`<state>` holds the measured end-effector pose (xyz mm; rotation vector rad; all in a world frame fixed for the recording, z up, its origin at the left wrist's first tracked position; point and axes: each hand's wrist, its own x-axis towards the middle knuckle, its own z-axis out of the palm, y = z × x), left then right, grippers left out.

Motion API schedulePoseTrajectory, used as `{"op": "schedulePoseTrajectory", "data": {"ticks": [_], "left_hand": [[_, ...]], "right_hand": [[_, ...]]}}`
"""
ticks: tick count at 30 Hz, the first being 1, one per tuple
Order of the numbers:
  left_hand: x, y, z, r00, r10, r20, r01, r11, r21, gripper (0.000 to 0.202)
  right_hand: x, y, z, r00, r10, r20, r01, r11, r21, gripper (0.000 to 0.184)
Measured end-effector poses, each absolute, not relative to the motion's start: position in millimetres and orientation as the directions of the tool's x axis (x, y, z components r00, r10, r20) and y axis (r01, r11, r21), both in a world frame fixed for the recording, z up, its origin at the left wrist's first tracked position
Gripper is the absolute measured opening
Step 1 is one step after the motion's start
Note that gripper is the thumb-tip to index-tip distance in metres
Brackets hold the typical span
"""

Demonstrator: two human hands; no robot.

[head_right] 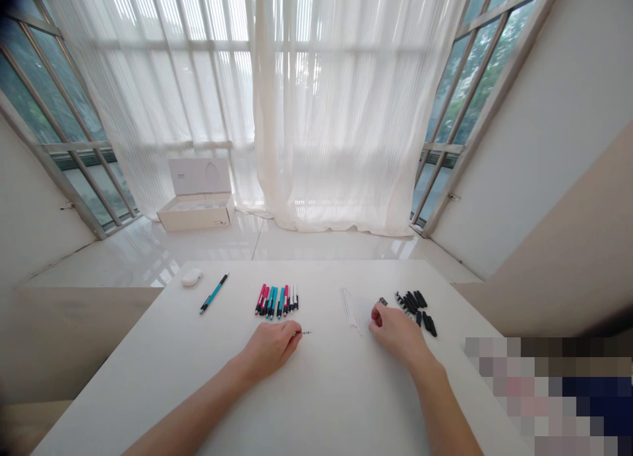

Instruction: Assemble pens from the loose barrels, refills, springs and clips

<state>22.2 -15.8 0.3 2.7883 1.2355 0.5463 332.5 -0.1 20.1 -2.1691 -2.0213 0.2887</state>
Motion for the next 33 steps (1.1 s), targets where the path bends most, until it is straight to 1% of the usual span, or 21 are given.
{"op": "schedulePoseTrajectory", "data": {"ticks": [2, 4, 6, 7, 9, 11, 13, 16, 22, 27, 33], "left_hand": [[22.0, -15.6, -0.3, 0.618, 0.727, 0.298, 0.712, -0.679, 0.181, 0.017], [21.8, -15.6, -0.6, 0.617, 0.728, 0.300, 0.713, -0.678, 0.180, 0.017], [21.6, -15.8, -0.7, 0.616, 0.726, 0.306, 0.711, -0.680, 0.180, 0.017], [21.6, -15.9, -0.6, 0.617, 0.724, 0.310, 0.709, -0.681, 0.181, 0.017], [21.7, -16.1, -0.3, 0.619, 0.720, 0.315, 0.706, -0.685, 0.179, 0.017], [21.8, -16.1, 0.1, 0.621, 0.718, 0.315, 0.706, -0.687, 0.173, 0.017], [21.9, -16.1, 0.3, 0.624, 0.717, 0.311, 0.706, -0.688, 0.169, 0.017], [21.9, -16.1, 0.3, 0.625, 0.717, 0.309, 0.703, -0.689, 0.175, 0.017], [21.4, -16.1, -0.4, 0.626, 0.715, 0.310, 0.694, -0.693, 0.196, 0.020], [21.2, -16.7, 1.2, 0.630, 0.707, 0.320, 0.694, -0.698, 0.175, 0.019], [21.3, -17.4, 2.2, 0.631, 0.704, 0.325, 0.693, -0.701, 0.171, 0.018]], "right_hand": [[340.9, 0.0, 23.4, 0.087, 0.996, 0.011, 0.944, -0.078, -0.319, 0.019], [357.3, -0.6, 26.6, 0.211, 0.973, 0.091, 0.917, -0.165, -0.363, 0.028], [380.4, -2.7, 27.0, 0.399, 0.903, 0.161, 0.878, -0.325, -0.352, 0.031], [392.9, -4.4, 25.8, 0.476, 0.862, 0.173, 0.852, -0.404, -0.332, 0.031], [415.4, -8.2, 21.0, 0.554, 0.818, 0.151, 0.816, -0.499, -0.292, 0.030], [430.3, -11.3, 15.3, 0.572, 0.813, 0.111, 0.805, -0.529, -0.269, 0.031], [435.6, -12.0, 10.9, 0.563, 0.822, 0.081, 0.807, -0.526, -0.268, 0.033], [430.7, -8.8, 9.2, 0.545, 0.837, 0.050, 0.812, -0.512, -0.281, 0.034], [415.6, -2.7, 14.6, 0.573, 0.819, -0.024, 0.785, -0.558, -0.269, 0.033], [410.7, -3.0, 18.7, 0.602, 0.798, -0.041, 0.766, -0.590, -0.255, 0.032], [408.6, -3.4, 20.6, 0.597, 0.801, -0.042, 0.773, -0.589, -0.234, 0.035]]}}
